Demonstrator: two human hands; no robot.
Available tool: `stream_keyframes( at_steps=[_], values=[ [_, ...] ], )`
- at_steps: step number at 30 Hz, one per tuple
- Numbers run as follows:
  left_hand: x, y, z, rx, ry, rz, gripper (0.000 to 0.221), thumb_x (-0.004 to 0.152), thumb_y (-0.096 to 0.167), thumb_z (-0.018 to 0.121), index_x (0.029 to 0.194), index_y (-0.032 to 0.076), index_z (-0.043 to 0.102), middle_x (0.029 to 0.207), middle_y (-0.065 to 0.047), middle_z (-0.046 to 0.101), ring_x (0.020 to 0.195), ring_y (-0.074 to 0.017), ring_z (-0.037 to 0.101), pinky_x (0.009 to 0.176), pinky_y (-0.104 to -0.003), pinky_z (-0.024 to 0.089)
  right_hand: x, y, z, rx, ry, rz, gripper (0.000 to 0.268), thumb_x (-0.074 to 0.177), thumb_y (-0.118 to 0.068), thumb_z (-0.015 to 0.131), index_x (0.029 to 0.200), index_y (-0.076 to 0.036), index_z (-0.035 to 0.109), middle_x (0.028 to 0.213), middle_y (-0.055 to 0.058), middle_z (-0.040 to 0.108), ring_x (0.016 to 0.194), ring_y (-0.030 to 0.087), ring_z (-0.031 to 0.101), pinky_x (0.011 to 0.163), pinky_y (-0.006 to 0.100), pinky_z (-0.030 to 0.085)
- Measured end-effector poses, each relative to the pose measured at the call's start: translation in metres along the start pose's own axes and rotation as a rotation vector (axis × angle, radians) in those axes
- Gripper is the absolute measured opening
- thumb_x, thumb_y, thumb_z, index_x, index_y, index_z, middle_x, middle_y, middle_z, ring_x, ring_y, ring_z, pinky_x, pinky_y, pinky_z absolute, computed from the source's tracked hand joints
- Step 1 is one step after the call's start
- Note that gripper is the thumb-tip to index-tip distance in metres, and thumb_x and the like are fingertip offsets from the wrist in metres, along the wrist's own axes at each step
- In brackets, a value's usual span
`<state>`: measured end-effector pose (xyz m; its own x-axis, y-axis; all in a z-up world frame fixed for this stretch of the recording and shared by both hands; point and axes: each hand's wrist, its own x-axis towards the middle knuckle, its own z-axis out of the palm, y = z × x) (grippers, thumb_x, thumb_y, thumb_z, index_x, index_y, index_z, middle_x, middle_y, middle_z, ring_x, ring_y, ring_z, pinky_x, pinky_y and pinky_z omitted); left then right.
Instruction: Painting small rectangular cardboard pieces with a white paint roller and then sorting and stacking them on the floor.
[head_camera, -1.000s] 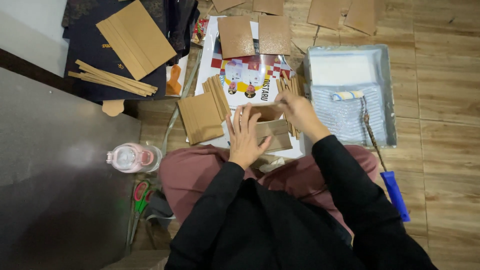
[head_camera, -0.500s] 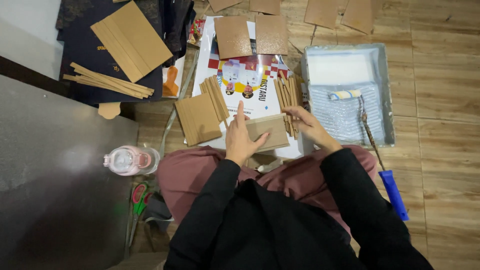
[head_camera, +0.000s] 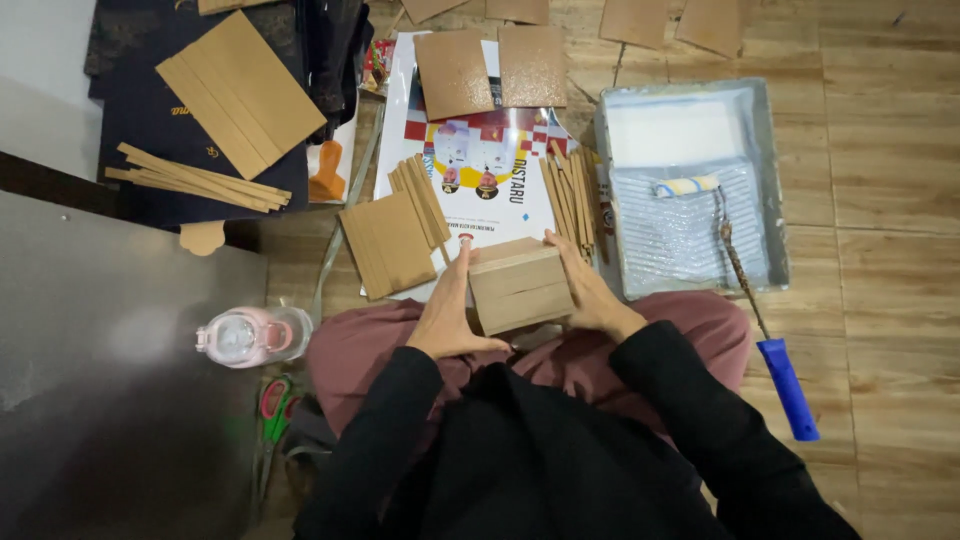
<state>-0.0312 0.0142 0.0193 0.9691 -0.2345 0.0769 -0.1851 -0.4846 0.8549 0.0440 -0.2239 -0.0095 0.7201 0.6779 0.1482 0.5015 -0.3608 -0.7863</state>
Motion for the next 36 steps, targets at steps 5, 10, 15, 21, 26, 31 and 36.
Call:
stream_keyframes(
  at_steps=[5,10,15,21,26,31,36],
  values=[
    [0.002,-0.036,0.017,0.069,0.01,0.041,0.139,0.041,0.044,0.084,0.139,0.002,-0.005,0.132,-0.032,0.028,0.122,-0.0487,0.03,0.104,-0.054,0.024,-0.004,0.014,0.006,0.051,-0.048,0.075,0.126,0.042,-0.044,0.084,0.139,-0.006,0.013,0.132,0.02,0.03,0.12,0.041,0.037,0.101,0.048,0.031],
    [0.011,-0.05,0.03,-0.059,0.042,-0.103,0.12,0.044,0.034,0.082,0.14,0.013,0.014,0.13,-0.017,0.033,0.124,-0.0372,0.033,0.105,-0.043,0.026,-0.002,0.026,0.006,-0.03,-0.002,0.067,0.113,0.048,-0.047,0.078,0.137,-0.008,0.02,0.13,0.015,0.038,0.114,0.036,0.045,0.095,0.046,0.036],
    [0.021,-0.032,0.012,-0.041,0.011,-0.157,0.117,0.039,0.029,0.084,0.137,0.019,0.02,0.128,-0.015,0.037,0.122,-0.0375,0.036,0.103,-0.046,0.03,0.002,0.009,-0.005,-0.062,0.056,0.074,0.114,0.049,-0.06,0.074,0.138,-0.01,0.023,0.12,0.014,0.048,0.107,0.034,0.051,0.09,0.045,0.04],
    [0.022,-0.041,0.026,-0.12,0.074,-0.168,0.121,0.043,0.022,0.082,0.14,0.014,0.009,0.138,-0.019,0.026,0.127,-0.0374,0.029,0.108,-0.041,0.025,0.012,0.0,0.0,0.103,0.02,0.14,0.116,0.047,-0.029,0.08,0.14,-0.009,0.014,0.129,0.021,0.041,0.112,0.045,0.044,0.092,0.053,0.037],
    [0.021,-0.061,0.038,-0.051,0.105,-0.164,0.122,0.037,0.035,0.085,0.136,0.014,0.017,0.133,-0.017,0.032,0.125,-0.0344,0.033,0.107,-0.039,0.027,0.008,0.008,0.004,-0.022,-0.013,0.084,0.107,0.053,-0.022,0.079,0.139,-0.003,0.017,0.133,0.023,0.036,0.11,0.047,0.043,0.091,0.054,0.037],
    [0.013,-0.123,0.082,-0.143,0.082,-0.179,0.117,0.042,0.027,0.084,0.137,0.014,0.018,0.131,-0.016,0.036,0.125,-0.0333,0.035,0.107,-0.038,0.028,0.002,0.009,0.0,-0.068,-0.013,0.056,0.108,0.054,-0.024,0.08,0.139,-0.005,0.017,0.13,0.021,0.038,0.107,0.046,0.046,0.087,0.051,0.04],
    [0.023,-0.069,0.056,-0.071,0.077,-0.193,0.121,0.045,0.029,0.084,0.14,0.01,0.012,0.133,-0.017,0.033,0.125,-0.0331,0.034,0.107,-0.037,0.028,0.009,0.008,-0.005,0.147,0.0,0.206,0.113,0.051,-0.026,0.08,0.141,-0.013,0.015,0.129,0.018,0.042,0.112,0.043,0.044,0.089,0.054,0.038]
  ],
)
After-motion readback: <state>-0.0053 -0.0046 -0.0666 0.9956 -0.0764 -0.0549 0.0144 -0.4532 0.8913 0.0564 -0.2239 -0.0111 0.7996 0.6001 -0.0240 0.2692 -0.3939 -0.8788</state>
